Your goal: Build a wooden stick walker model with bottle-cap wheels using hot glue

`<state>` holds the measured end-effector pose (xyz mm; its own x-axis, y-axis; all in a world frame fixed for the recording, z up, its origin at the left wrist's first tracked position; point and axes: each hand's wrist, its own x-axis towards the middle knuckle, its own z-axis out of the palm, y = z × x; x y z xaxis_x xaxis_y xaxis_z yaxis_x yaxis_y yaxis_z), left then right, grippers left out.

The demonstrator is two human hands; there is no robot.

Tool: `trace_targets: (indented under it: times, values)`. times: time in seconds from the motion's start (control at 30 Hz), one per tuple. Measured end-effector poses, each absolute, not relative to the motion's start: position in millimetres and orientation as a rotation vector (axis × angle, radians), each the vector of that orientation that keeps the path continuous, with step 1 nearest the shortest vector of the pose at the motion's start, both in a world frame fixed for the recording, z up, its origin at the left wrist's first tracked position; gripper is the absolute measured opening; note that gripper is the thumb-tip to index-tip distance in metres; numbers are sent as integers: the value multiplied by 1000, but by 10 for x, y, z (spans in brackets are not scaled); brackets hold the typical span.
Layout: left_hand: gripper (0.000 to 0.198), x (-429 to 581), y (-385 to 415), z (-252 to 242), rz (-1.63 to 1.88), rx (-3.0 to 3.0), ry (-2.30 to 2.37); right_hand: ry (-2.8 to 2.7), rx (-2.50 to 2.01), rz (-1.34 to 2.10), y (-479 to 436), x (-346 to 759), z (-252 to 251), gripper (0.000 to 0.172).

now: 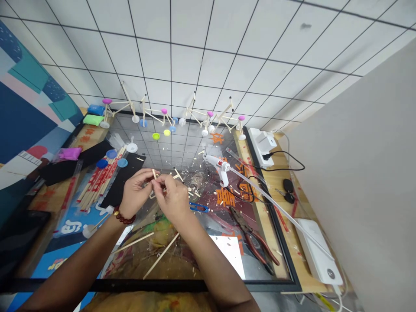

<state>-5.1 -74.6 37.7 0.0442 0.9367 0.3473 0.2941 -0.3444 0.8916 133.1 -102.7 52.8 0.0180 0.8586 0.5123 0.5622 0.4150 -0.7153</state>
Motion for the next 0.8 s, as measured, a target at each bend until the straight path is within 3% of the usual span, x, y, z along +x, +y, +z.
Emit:
trace_targets:
  times: [0.8]
  values:
    - [17,2,-751,356,1380,1705,1226,-1588,-1324,344,-1059,1375,552,9]
